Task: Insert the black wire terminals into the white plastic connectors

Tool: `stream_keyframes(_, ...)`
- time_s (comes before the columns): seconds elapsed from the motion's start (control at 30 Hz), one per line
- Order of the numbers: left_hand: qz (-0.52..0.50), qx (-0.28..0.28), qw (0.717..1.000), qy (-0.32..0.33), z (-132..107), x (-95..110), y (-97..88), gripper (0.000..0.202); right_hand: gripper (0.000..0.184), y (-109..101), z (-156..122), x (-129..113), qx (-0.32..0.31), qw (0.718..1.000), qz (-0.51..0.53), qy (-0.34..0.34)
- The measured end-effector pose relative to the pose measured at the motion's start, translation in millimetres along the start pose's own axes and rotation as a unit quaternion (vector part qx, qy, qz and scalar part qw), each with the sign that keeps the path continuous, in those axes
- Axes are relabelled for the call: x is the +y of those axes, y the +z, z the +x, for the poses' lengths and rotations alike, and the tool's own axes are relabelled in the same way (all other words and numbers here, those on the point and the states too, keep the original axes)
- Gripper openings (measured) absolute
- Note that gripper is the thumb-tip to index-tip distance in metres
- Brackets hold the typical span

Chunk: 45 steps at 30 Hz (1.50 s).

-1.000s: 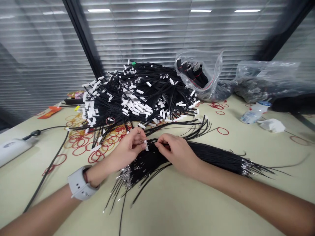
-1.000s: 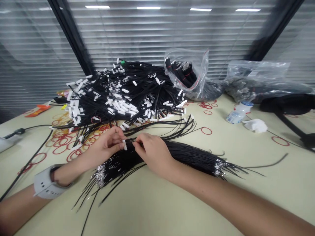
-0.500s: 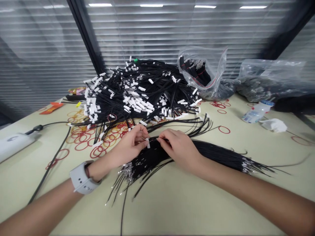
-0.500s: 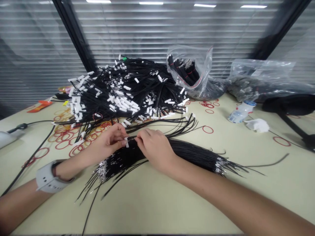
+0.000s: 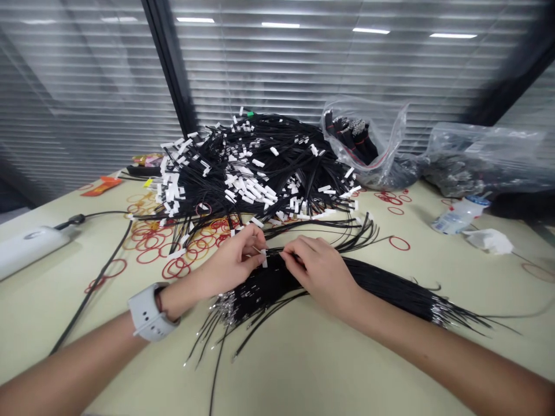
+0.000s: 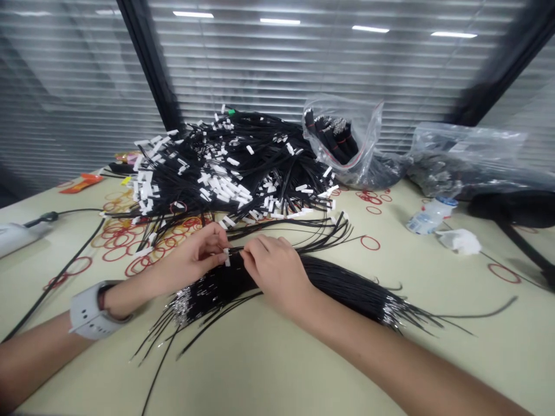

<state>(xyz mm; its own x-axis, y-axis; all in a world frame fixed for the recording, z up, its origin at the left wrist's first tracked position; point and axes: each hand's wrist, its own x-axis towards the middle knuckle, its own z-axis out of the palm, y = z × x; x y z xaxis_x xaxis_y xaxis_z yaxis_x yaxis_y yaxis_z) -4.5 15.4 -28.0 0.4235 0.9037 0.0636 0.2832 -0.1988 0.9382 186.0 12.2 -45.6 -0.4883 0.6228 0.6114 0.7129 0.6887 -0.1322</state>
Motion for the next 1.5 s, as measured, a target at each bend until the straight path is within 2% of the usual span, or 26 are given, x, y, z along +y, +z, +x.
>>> stream_keyframes(0.23,0.006,0.004,1.0,0.001,0.7,-0.1,0.9,0.016,0.025,1.3,-0.4,3.3,0.037,0.995,-0.051,-0.076)
stream_keyframes(0.4,0.033,0.011,0.999,0.014,1.6,-0.8,1.2,0.015,0.024,-0.9,1.5,5.6,0.045,0.982,-0.119,-0.14)
stream_keyframes(0.57,0.056,0.014,0.998,0.02,2.4,0.4,2.2,0.014,0.018,-3.7,0.7,5.8,0.027,0.976,-0.149,-0.159)
stream_keyframes(0.87,0.058,0.016,0.998,0.019,1.8,2.3,2.1,0.013,0.022,-5.6,2.2,5.9,0.064,0.956,-0.195,-0.209)
stream_keyframes(1.13,0.082,0.022,0.996,0.024,2.3,2.3,2.3,0.013,0.019,-6.9,2.7,5.7,0.065,0.952,-0.204,-0.219)
stream_keyframes(1.27,0.088,0.027,0.995,0.027,2.3,2.2,2.7,0.013,0.016,-6.1,2.9,6.9,0.057,0.96,-0.182,-0.203)
stream_keyframes(1.4,0.083,0.029,0.996,0.034,1.1,2.2,3.5,0.013,0.022,-3.6,2.6,5.4,0.031,0.98,-0.128,-0.15)
stream_keyframes(1.5,0.079,0.038,0.995,0.037,0.8,3.2,4.2,0.013,0.025,-2.5,2.8,1.4,-0.004,0.995,-0.068,-0.072)
